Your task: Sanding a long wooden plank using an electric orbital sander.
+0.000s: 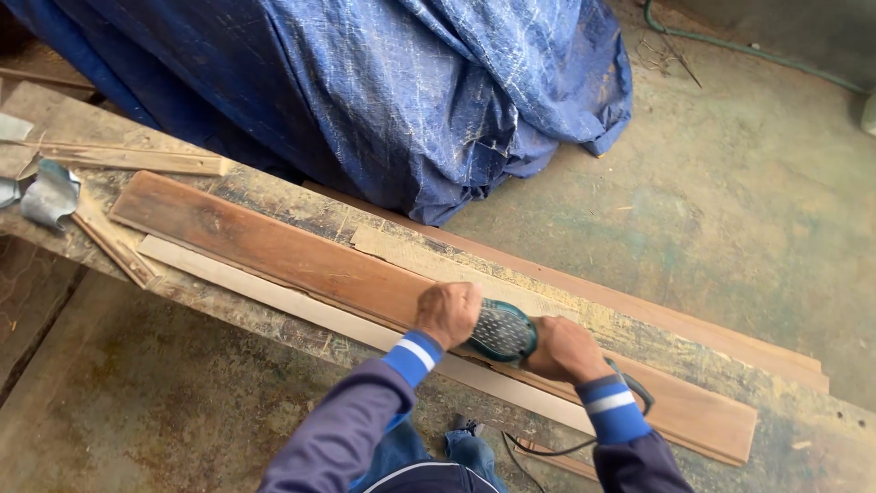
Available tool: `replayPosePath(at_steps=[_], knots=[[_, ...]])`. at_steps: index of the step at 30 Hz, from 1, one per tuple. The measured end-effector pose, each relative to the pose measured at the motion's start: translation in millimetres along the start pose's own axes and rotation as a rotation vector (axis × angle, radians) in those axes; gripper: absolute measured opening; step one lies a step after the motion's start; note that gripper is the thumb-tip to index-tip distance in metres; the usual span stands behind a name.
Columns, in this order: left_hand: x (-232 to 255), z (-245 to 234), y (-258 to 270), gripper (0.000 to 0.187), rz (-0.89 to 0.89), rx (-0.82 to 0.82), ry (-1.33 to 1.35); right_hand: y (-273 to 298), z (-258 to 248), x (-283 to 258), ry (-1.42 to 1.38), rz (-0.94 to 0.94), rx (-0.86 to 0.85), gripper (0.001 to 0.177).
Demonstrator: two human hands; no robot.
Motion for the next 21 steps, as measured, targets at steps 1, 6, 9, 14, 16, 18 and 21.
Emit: replayPosePath(at_steps=[1,6,9,14,16,18,21], knots=[[23,-1,3,0.051,-0.012,0.01,-0.001,7,-2,17,0.008,-0.012,-0.006,0.039],[125,23,16,0.043,0.118,0.165,0.092,43,-17,115,0.039,0.196,-0.043,0.047],[169,40,19,0.047,0.044,0.117,0.176,64,-25,169,0.073,0.227,-0.005,0.046],[226,97,21,0.048,0.053,-0.033,0.171,93,-30,249,0.038,0.334,-0.054,0.048],[241,117,24,0.051,0.024,-0.109,0.189,105,-32,273,0.003,0.322,-0.025,0.05],[254,120,25,0.049,0.026,-0.021,0.22,116,-30,311,0.041,0.43,-0.014,0.05],[264,113,30,0.047,0.039,0.085,0.257,123,-27,336,0.059,0.424,0.026,0.048]])
Point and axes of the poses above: each hand's wrist, its own y-axis away from the middle knuckle, its own z-axis out of the palm, x = y × z, the point moved 9 cm from there along -y, towards the middle knuckle, and after that the axes turned 12 degrees about -y, right-handed, at the moved point
